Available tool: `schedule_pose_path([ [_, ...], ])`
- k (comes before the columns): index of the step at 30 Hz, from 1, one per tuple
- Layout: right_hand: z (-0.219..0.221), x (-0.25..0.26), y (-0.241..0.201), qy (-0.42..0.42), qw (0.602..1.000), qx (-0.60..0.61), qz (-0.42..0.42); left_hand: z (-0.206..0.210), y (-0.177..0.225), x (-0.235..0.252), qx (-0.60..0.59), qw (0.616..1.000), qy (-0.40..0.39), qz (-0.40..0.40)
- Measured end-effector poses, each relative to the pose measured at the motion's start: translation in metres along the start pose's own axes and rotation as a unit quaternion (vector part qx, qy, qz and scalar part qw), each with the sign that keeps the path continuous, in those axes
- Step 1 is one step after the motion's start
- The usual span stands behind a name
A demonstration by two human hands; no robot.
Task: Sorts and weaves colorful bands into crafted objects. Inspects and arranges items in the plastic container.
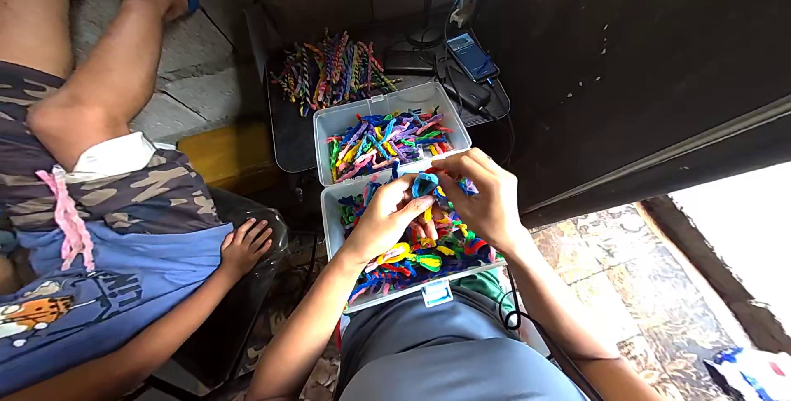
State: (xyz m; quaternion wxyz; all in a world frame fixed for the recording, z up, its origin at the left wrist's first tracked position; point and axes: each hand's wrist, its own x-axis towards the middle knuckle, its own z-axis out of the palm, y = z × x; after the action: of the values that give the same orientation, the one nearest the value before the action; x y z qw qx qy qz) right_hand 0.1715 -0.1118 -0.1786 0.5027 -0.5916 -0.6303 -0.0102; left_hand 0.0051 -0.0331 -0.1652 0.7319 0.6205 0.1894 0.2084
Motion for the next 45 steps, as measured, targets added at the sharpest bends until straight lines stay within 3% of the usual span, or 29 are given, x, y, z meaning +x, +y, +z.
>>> schedule_pose_path([
  [3, -0.007, 0.001, 0.007, -0.062, 0.988, 0.1, 0.097, 0.0, 0.002, 0.0, -0.016, 1.0, 0.002, -0.012],
  [5, -0.007, 0.001, 0.007, -0.074, 0.982, 0.126, 0.119, 0.001, 0.003, 0.0, -0.018, 1.0, 0.004, -0.016],
  [12, -0.008, 0.003, 0.001, -0.002, 0.968, 0.166, 0.19, 0.002, 0.008, 0.004, -0.014, 0.993, 0.108, -0.041],
  [19, 0.005, -0.001, -0.011, -0.008, 0.966, 0.162, 0.203, 0.007, 0.003, 0.006, 0.019, 0.99, 0.129, -0.053],
  [29, 0.009, 0.001, -0.011, 0.031, 0.974, 0.134, 0.178, 0.005, 0.004, 0.003, -0.019, 1.0, 0.003, -0.015],
  [33, 0.01, 0.004, -0.011, 0.033, 0.973, 0.164, 0.161, 0.004, 0.01, 0.001, -0.032, 0.999, 0.01, -0.003],
  [35, 0.007, 0.006, -0.009, 0.021, 0.97, 0.198, 0.141, 0.004, 0.011, 0.0, -0.041, 0.997, 0.055, 0.024],
  [38, 0.002, 0.007, -0.002, -0.047, 0.972, 0.204, 0.11, 0.0, 0.013, 0.003, -0.066, 0.978, 0.174, 0.09],
  [41, -0.01, 0.009, 0.01, -0.244, 0.959, 0.089, 0.112, -0.007, 0.018, 0.008, -0.118, 0.941, 0.286, 0.138],
  [43, -0.013, 0.011, 0.014, -0.407, 0.897, 0.0, 0.17, -0.009, 0.02, 0.01, -0.141, 0.922, 0.328, 0.147],
  [45, -0.004, 0.01, 0.017, -0.506, 0.83, -0.094, 0.214, -0.01, 0.019, 0.009, -0.143, 0.919, 0.335, 0.149],
])
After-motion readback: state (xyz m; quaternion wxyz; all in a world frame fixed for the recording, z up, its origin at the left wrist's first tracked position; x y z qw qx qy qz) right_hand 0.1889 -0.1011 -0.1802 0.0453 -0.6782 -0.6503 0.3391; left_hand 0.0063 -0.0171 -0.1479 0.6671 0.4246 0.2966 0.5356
